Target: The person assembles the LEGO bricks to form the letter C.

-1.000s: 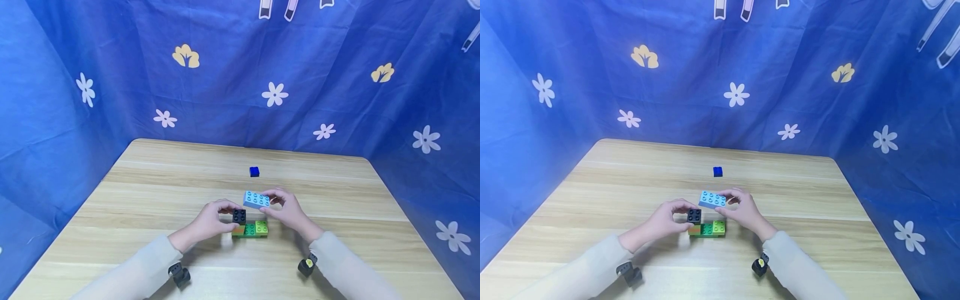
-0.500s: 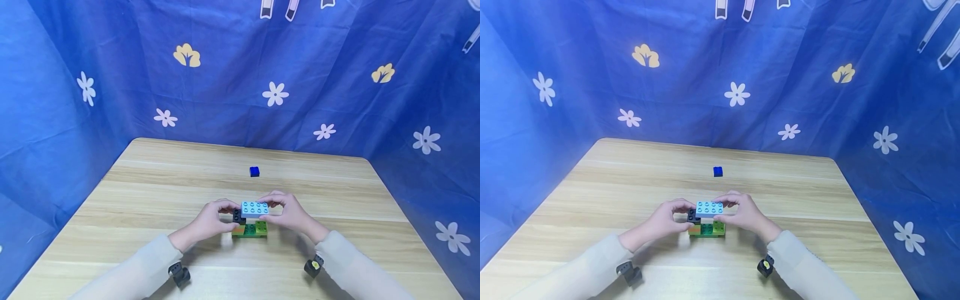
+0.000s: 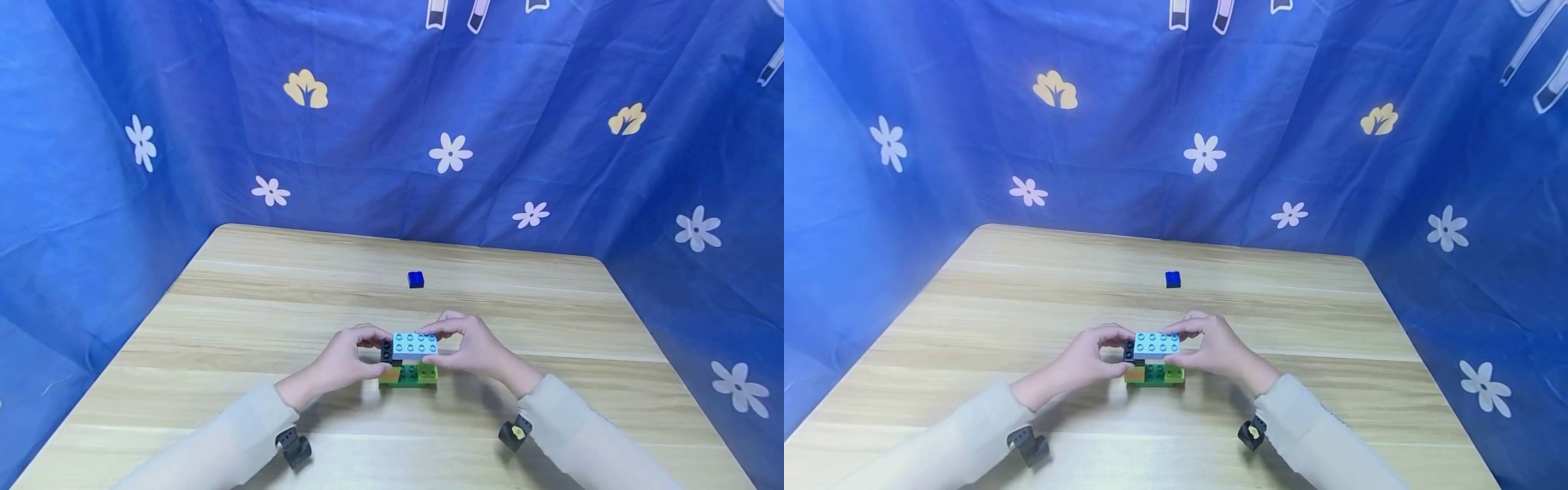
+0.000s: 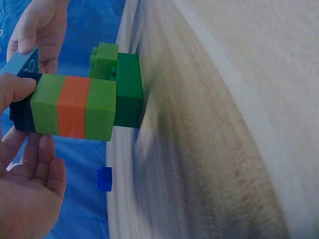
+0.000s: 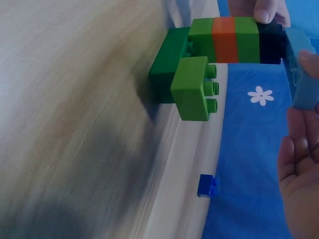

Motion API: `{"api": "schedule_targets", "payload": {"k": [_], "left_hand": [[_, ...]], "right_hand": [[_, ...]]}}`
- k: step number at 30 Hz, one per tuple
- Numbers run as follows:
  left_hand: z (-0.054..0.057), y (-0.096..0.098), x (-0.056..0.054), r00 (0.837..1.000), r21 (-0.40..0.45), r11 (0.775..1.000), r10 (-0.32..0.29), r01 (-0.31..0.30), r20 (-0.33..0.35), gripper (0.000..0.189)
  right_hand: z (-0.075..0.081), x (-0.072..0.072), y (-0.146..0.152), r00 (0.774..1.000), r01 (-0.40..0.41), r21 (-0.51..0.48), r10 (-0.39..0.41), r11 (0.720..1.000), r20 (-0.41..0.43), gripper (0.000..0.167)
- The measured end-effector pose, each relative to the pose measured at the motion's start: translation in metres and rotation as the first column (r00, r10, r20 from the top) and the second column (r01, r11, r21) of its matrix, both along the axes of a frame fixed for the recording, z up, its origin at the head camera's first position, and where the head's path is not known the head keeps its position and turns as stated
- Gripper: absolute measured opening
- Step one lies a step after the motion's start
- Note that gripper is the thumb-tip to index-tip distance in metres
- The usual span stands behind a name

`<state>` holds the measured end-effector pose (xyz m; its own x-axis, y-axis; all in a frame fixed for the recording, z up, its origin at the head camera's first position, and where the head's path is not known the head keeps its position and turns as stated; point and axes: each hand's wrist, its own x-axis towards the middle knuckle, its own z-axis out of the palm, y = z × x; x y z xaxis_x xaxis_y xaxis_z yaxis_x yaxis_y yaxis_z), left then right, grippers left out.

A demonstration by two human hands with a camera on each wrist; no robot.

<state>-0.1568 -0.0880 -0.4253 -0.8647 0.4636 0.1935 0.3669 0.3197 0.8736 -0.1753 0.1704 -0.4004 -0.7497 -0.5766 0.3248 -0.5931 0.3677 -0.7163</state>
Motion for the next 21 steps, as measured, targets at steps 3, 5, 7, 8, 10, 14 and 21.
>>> {"api": "schedule_targets", "payload": {"k": [3,5,7,8,10,14,21], "left_hand": [[0.0,0.0,0.0,1.0,-0.002,1.0,0.002,-0.002,-0.002,0.041],[0.0,0.0,-0.001,1.0,0.0,1.0,0.003,-0.003,-0.001,0.041],[0.0,0.0,-0.001,1.0,0.001,1.0,0.004,-0.004,0.003,0.04],[-0.001,0.0,-0.001,1.0,0.002,1.0,0.003,-0.003,0.004,0.04],[-0.001,0.0,-0.001,1.0,0.002,1.0,0.003,-0.003,0.004,0.04],[-0.001,0.0,-0.001,1.0,-0.004,1.0,0.002,-0.002,0.004,0.04],[0.001,0.0,-0.002,1.0,-0.031,1.0,0.003,-0.002,0.006,0.039]], "right_hand": [[0.002,0.001,-0.001,1.0,-0.003,0.02,0.003,1.0,0.005,0.037],[0.004,0.001,-0.001,1.0,-0.001,0.038,0.0,0.999,0.017,0.036],[0.007,0.001,-0.001,0.999,0.002,0.06,-0.004,0.998,0.038,0.036],[0.008,0.001,-0.002,0.999,0.002,0.071,-0.006,0.997,0.048,0.035],[0.012,0.0,-0.002,0.998,0.0,0.088,-0.005,0.996,0.064,0.035],[0.015,-0.001,-0.003,0.996,-0.015,0.097,0.006,0.995,0.091,0.035],[0.017,0.0,-0.004,0.994,-0.02,0.105,0.008,0.994,0.11,0.036]]}}
